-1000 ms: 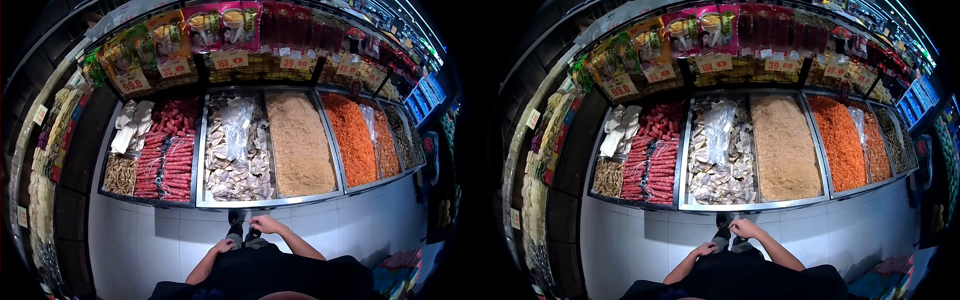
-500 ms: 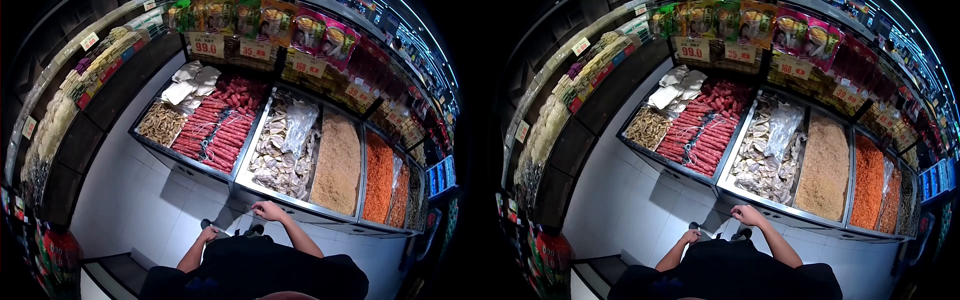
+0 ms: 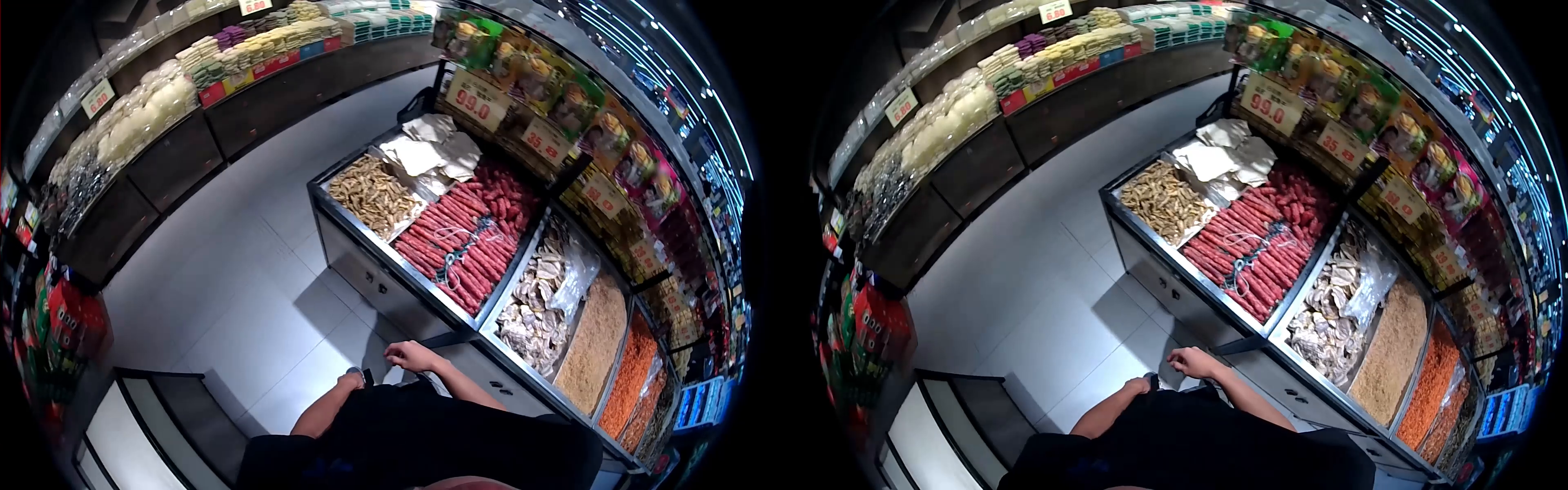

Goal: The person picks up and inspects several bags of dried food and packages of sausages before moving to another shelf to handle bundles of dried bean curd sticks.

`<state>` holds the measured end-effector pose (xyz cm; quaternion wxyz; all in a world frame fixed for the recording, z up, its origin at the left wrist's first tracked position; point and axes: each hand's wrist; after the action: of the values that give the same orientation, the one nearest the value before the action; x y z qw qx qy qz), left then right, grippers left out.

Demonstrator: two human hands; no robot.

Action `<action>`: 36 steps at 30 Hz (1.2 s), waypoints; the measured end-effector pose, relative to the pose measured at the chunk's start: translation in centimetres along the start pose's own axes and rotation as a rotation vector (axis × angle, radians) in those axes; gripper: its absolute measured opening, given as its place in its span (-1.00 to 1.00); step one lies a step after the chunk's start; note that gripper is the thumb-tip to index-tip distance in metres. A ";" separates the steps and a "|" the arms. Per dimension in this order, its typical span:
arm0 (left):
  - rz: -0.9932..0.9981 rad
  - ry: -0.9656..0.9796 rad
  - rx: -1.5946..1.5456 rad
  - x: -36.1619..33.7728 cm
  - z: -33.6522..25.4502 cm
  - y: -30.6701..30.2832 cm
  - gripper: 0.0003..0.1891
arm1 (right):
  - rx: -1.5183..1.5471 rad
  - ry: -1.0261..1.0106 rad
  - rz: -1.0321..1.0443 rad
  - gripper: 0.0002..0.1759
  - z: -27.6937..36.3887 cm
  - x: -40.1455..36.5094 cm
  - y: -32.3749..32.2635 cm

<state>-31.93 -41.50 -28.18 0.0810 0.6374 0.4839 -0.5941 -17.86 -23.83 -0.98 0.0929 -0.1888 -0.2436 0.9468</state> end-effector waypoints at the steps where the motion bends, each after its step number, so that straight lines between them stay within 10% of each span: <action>1: -0.026 0.030 0.034 0.7 1.4 0.4 -0.49 | -0.014 0.008 0.024 -0.72 0.5 1.4 0.4; 8: 0.124 -0.230 -0.488 -6.8 7.0 -4.4 -0.38 | -0.111 -0.001 0.216 -0.70 1.1 9.5 1.3; 15: 0.131 0.146 -0.421 -2.4 15.1 -3.4 -0.67 | -0.171 -0.071 0.301 -0.69 3.5 20.2 1.5; 26: -0.382 -0.353 -0.911 1.8 24.2 -27.0 -0.68 | -0.125 -0.378 0.354 -0.75 9.5 47.6 -2.2; 32: -0.722 -0.258 -1.226 3.8 26.8 -36.9 -0.72 | -0.224 -0.453 0.231 -0.75 14.9 59.0 -9.3; 36: -0.613 -0.525 -1.637 6.1 29.4 -39.0 -0.80 | -0.097 -0.394 0.149 -0.76 16.6 62.8 -13.6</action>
<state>-80.76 -38.06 -23.15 0.4540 0.0684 0.8685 -0.1866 -80.62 -2.32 -0.42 -0.0359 -0.0218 -0.2875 0.9569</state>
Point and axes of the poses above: each hand's wrist, its own x-axis towards the middle knuckle, its own y-axis out of the palm, z = x × y, and after that the axes turned 5 degrees about -z, right-handed
